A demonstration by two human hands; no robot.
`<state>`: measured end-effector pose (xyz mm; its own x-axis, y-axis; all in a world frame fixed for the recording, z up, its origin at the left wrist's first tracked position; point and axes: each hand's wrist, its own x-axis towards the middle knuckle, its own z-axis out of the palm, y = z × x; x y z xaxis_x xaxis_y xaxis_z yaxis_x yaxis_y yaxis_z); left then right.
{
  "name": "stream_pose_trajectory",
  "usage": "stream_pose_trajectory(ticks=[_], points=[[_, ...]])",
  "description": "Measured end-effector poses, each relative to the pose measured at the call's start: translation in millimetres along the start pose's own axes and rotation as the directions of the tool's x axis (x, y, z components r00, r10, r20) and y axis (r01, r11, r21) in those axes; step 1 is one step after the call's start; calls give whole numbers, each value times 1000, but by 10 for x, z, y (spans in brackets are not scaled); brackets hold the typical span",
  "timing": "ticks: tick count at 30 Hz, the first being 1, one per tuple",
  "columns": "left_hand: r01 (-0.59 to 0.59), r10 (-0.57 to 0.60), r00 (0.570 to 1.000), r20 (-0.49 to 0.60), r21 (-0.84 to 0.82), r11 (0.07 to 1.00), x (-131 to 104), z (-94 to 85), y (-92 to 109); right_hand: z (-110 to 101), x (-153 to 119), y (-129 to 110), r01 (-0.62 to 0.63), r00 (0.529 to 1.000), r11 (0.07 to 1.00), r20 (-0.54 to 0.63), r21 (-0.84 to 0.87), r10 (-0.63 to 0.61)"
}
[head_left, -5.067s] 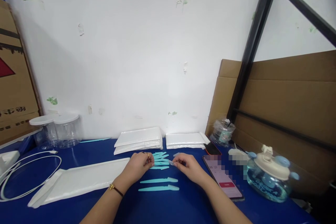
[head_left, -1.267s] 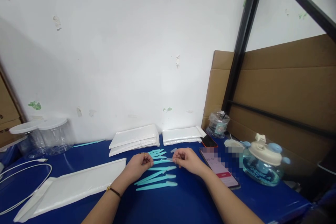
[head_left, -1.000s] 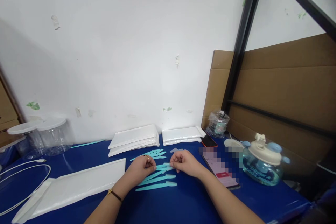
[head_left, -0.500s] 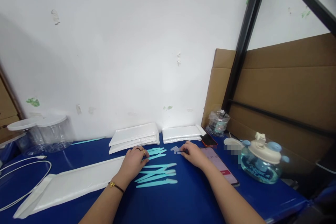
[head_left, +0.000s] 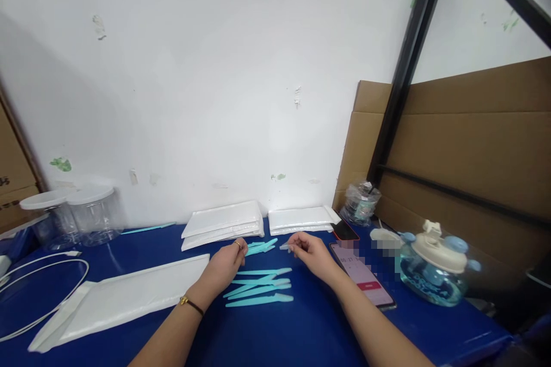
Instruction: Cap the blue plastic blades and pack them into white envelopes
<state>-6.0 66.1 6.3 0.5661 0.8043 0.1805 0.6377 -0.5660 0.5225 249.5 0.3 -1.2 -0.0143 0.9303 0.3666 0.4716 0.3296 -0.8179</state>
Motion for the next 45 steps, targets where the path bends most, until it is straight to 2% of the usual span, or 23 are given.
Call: stream_pose_trajectory(ticks=[4,11,15,18,20,22,23,25,27,28,29,32,36,38,43,45], points=[[-6,6,1000,7,-66,998,-14,2,14,-6,13,-6,0,999,989,-36,151,6],[-18,19,1000,6,-83,996,-18,-16,56,27,18,22,-36,999,981,-28,190,42],[-19,25,998,49,-122,992,-47,-14,139,90,0,14,-55,998,972,44,229,46],[-28,43,990,135,-111,993,-68,-11,183,104,-26,-18,-89,990,973,130,213,62],[-54,58,987,147,-32,998,-69,-3,173,76,-34,-36,-82,978,985,205,149,50],[-72,64,994,83,94,993,-59,13,128,16,-23,-24,-10,974,998,228,61,-5],[-66,61,998,35,155,986,-52,23,96,-23,-11,-2,31,979,1000,200,1,-30],[-29,40,998,-40,247,969,-34,41,21,-105,19,71,56,997,986,67,-158,-45],[-2,23,997,-68,298,954,-16,53,-52,-171,46,161,5,998,947,-64,-321,-27],[3,19,997,-69,310,951,-9,55,-81,-190,55,200,-17,996,925,-92,-381,-20],[3,19,998,-66,317,948,-2,54,-102,-198,61,231,-24,996,906,-93,-422,-17],[-8,31,997,-65,324,946,12,36,-116,-159,67,256,10,1000,863,1,-505,-11],[-26,45,998,-45,363,931,16,-5,-46,-72,77,207,-48,997,720,14,-692,80],[-36,54,998,-31,411,911,15,-20,-4,-55,79,188,-79,993,671,-2,-738,114],[-39,49,999,-8,474,879,2,-20,21,-61,44,151,-68,995,656,-7,-752,96],[-56,62,998,1,450,891,-5,-14,3,-58,23,129,-34,998,706,18,-708,67]])
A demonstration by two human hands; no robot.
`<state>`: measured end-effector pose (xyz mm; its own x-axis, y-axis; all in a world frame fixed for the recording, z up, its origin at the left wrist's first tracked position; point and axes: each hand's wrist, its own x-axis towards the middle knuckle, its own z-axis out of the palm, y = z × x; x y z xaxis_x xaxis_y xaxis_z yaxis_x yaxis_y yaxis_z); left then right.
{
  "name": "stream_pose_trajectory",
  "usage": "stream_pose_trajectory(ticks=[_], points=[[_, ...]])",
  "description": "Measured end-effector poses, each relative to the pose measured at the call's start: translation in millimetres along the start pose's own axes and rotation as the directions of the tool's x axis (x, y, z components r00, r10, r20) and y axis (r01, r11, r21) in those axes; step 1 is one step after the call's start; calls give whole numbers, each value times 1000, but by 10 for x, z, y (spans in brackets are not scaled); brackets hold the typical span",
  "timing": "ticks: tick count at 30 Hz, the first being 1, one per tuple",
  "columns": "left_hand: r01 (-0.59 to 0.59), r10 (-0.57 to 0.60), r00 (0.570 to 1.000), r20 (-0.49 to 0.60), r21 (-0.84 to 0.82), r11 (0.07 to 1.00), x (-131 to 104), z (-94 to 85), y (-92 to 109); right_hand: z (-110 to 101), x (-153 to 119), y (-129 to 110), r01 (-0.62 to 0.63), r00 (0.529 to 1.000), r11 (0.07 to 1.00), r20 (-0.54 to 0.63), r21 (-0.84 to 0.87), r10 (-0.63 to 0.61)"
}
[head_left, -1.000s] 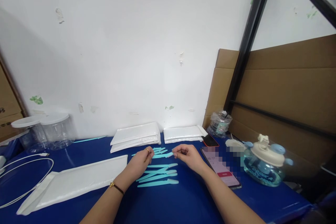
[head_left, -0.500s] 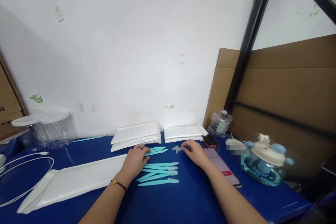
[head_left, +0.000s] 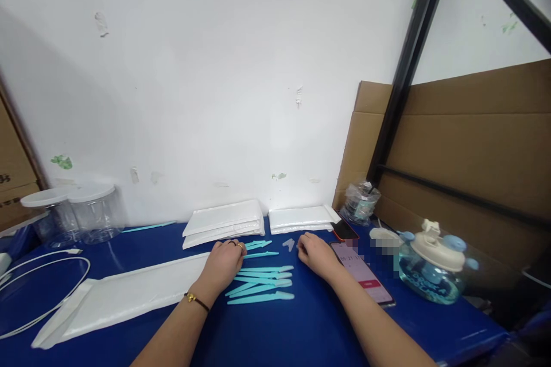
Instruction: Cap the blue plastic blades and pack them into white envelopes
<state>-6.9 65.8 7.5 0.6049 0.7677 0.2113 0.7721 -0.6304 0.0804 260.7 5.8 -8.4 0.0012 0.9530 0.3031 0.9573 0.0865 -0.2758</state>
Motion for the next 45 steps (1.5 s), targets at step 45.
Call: stream_pose_trajectory(ticks=[45], points=[[32,-38,999,-23,-212,977,6,55,-144,-12,33,56,148,989,938,-33,314,-146]])
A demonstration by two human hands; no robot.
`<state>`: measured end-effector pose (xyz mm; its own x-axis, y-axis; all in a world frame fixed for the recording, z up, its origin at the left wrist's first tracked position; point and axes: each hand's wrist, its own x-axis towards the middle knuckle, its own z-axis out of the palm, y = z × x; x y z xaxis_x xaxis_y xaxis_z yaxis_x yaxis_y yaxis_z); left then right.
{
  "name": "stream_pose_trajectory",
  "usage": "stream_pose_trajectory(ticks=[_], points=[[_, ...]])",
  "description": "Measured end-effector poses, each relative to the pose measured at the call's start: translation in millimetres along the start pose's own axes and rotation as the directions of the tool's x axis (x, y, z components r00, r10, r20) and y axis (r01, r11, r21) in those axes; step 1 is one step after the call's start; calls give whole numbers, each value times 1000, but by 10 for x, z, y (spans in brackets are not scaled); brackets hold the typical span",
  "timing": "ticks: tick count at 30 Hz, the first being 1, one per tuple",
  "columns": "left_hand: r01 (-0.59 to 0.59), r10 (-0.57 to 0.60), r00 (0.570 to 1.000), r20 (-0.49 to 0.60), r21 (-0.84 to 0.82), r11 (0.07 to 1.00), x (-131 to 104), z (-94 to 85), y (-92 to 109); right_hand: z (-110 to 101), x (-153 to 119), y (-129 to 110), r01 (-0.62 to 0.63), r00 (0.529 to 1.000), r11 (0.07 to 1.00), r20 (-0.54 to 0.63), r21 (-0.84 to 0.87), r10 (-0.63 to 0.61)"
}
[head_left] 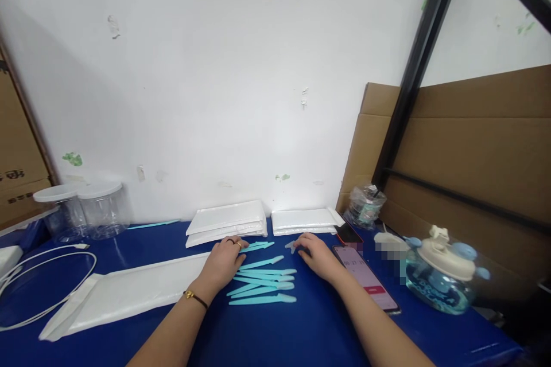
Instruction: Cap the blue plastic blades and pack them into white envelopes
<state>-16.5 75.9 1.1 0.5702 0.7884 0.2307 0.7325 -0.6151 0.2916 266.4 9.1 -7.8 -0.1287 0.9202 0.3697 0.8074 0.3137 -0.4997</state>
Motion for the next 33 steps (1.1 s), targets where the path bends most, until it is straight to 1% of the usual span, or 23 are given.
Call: stream_pose_trajectory(ticks=[3,5,7,9,11,13,15,16,18,20,22,24,33], points=[[7,-7,1000,6,56,998,20,32,-22,45,11,0,-13,998,994,61,-113,20],[16,-16,1000,0,71,997,21,26,-5,64,13,-21,-34,996,980,77,-196,50],[18,-18,1000,0,85,996,16,8,28,73,10,-44,-29,996,959,71,-281,50],[12,-12,1000,1,122,992,9,-11,65,82,4,-65,0,999,939,51,-345,19],[1,1,1000,-10,165,986,2,-26,95,96,-2,-79,15,1000,940,29,-341,-5],[-10,14,1000,-27,165,986,-4,-34,112,110,-7,-86,-8,1000,975,6,-223,10],[-23,28,999,-40,121,992,-9,-40,118,117,-11,-86,-68,998,998,-11,-2,68],[-27,31,998,-45,96,995,-11,-42,119,116,-13,-86,-99,995,987,-6,123,100],[-31,34,998,-53,56,998,-14,-47,121,107,-16,-91,-134,991,931,28,339,133],[-34,35,998,-52,26,999,-16,-52,127,94,-18,-106,-130,992,871,57,474,117],[-30,30,998,-48,6,1000,-18,-58,135,85,-19,-130,-124,992,835,64,536,106],[-27,26,999,-43,-8,1000,-18,-65,145,86,-18,-159,-131,991,819,67,559,113],[-42,41,999,-35,-21,999,-6,-69,179,152,-4,-240,-138,990,824,76,549,115]])
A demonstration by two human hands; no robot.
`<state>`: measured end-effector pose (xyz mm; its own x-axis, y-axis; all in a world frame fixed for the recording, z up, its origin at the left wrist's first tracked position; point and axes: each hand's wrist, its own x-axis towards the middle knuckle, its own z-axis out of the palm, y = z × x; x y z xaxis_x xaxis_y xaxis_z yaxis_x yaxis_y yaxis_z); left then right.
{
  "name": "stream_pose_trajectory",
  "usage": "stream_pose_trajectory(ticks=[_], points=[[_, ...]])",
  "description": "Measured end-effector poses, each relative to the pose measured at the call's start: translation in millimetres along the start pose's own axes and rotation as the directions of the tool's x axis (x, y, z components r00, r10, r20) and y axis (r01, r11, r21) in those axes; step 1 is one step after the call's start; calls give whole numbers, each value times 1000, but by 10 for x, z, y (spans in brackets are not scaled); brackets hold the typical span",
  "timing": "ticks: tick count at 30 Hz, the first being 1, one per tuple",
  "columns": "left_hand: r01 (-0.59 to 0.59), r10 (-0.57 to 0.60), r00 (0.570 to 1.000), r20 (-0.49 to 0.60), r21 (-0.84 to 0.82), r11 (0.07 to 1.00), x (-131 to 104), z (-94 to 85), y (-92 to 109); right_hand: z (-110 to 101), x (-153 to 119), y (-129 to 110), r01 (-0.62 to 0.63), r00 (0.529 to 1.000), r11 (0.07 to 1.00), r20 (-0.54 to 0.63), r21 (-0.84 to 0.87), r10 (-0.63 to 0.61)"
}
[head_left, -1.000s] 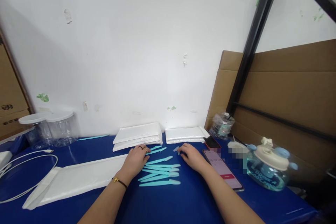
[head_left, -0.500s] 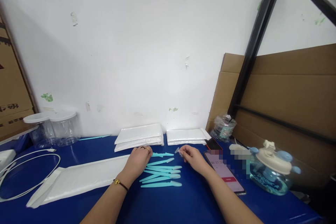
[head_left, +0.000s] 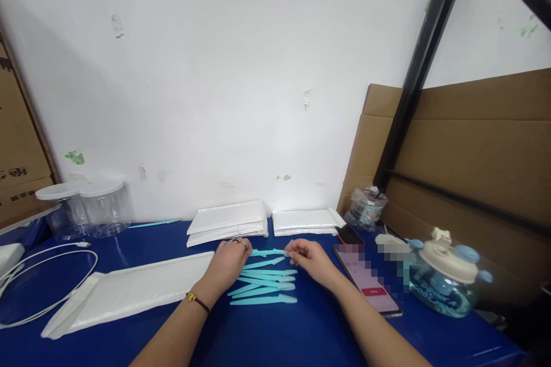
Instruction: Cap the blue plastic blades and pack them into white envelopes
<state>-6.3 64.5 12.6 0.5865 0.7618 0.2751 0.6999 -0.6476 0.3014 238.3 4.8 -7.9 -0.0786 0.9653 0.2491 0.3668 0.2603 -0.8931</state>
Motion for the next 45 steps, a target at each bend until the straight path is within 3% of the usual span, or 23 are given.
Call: stream_pose_trajectory(ticks=[8,16,20,23,28,31,36,41,45], points=[[42,-42,999,-5,-25,999,-6,-37,-52,-94,14,34,8,998,1000,-65,16,-7],[-29,31,999,37,-51,998,-29,-53,92,49,-2,4,-9,998,1000,60,16,8],[-27,28,995,90,-12,1000,-25,-36,30,-85,7,45,82,997,971,18,-226,-80],[29,-31,999,40,49,998,-1,29,-99,-188,42,110,128,986,864,-32,-486,-164],[125,-130,991,42,99,987,23,94,-216,-163,85,152,138,990,729,86,-671,-108],[179,-182,982,47,67,982,17,75,-202,-109,77,115,66,998,695,43,-716,-51],[213,-213,975,59,4,977,-11,36,-182,-82,22,71,36,999,724,10,-689,-40],[226,-223,973,59,-60,972,-44,42,-213,-93,22,194,-46,998,882,8,-469,57],[270,-256,959,118,-119,956,-42,78,-279,-95,41,274,-137,989,923,4,-359,148]])
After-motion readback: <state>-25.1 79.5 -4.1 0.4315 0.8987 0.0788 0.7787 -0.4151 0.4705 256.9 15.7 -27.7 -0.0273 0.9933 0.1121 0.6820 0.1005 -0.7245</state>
